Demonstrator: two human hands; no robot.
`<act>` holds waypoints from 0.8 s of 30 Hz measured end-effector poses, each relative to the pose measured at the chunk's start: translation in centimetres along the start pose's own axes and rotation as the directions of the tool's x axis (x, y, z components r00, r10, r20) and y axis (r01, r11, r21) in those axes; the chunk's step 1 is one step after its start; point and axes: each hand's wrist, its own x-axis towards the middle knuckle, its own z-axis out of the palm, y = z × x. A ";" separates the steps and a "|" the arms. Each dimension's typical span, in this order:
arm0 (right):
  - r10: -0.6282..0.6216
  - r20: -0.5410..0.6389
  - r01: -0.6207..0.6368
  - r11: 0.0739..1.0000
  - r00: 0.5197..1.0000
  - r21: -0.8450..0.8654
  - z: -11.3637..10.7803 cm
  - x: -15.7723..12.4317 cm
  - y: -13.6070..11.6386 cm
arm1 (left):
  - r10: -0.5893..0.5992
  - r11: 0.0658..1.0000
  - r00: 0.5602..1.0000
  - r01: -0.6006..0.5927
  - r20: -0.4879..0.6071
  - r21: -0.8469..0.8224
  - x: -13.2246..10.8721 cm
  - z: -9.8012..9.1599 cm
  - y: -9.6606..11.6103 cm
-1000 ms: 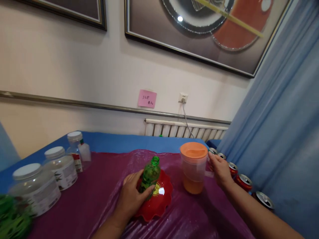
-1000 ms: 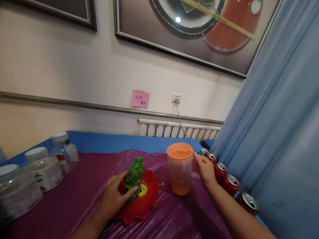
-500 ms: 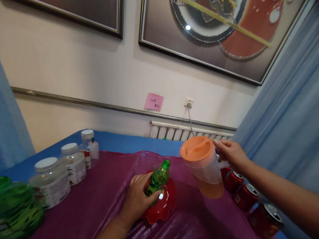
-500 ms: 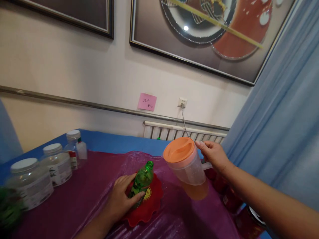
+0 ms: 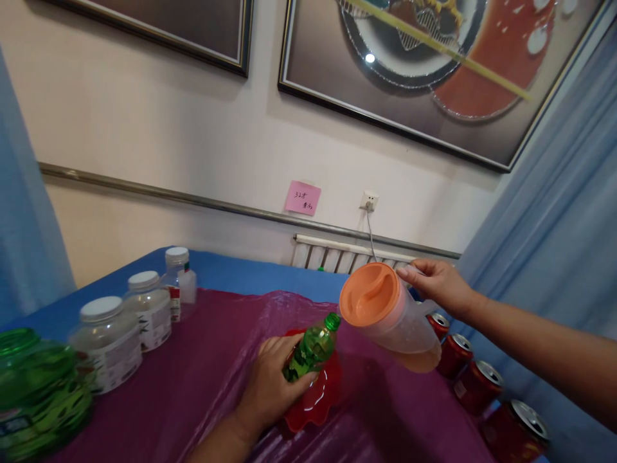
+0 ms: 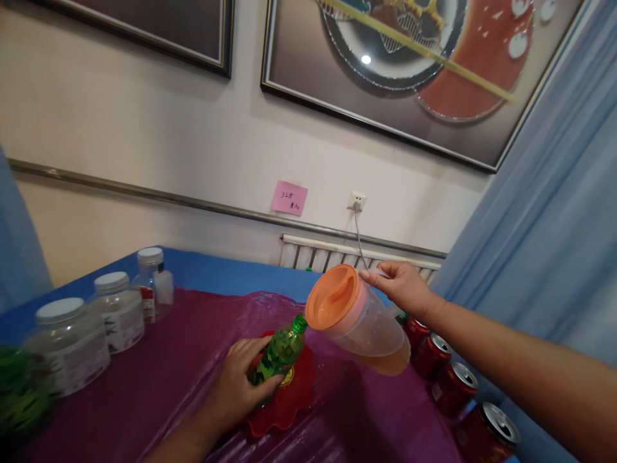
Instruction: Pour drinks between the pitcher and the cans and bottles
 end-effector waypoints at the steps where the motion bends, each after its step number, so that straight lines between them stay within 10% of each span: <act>1: -0.011 0.006 0.011 1.000 1.000 -0.015 0.0 0.1 0.0 | 0.003 1.000 1.000 -0.003 0.004 -0.001 0.0 0.0 0.0; 24: -0.037 0.038 0.040 0.995 0.999 -0.089 -0.5 0.6 -1.0 | -0.013 0.999 1.000 0.014 0.011 -0.029 -0.3 0.0 0.0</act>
